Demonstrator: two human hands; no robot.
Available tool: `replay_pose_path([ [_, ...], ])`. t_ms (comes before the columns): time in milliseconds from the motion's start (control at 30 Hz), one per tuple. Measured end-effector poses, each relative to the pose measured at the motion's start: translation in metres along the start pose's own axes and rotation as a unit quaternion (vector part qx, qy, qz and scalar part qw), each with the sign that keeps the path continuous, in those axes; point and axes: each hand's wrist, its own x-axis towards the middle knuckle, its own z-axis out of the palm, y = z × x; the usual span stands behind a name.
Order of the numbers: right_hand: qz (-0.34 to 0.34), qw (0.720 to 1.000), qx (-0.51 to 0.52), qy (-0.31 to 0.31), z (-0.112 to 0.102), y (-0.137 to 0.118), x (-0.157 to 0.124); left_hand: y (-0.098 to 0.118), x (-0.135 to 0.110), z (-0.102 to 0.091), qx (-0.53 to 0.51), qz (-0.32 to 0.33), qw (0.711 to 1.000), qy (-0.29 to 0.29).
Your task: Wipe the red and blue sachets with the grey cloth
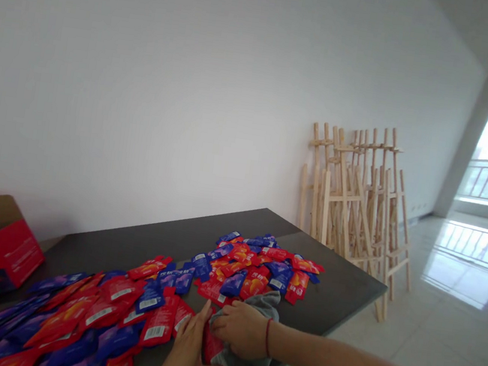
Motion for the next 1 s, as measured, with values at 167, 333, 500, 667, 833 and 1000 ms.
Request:
replay_pose_path([
  [167,0.038,0.999,0.007,-0.015,-0.004,0.001,0.017,0.0,-0.003,-0.004,-0.016,0.0,1.0,-0.012],
  [333,0.093,0.996,0.013,0.007,0.002,0.001,0.026,-0.007,-0.003,0.003,-0.003,-0.015,1.0,0.012],
  [500,0.119,0.993,0.002,-0.008,0.004,0.006,0.034,-0.011,0.001,0.007,0.025,-0.042,0.998,0.026],
  [667,0.065,0.997,-0.014,-0.025,0.002,0.01,0.04,-0.012,0.002,0.007,0.027,-0.04,0.998,0.033],
  [833,-0.022,1.0,-0.003,0.011,0.006,0.002,0.014,-0.013,0.0,0.008,0.025,-0.036,0.999,0.029],
  [1000,-0.077,0.995,0.032,0.049,0.005,-0.011,-0.034,-0.008,-0.002,0.006,0.029,-0.03,0.998,0.041],
])
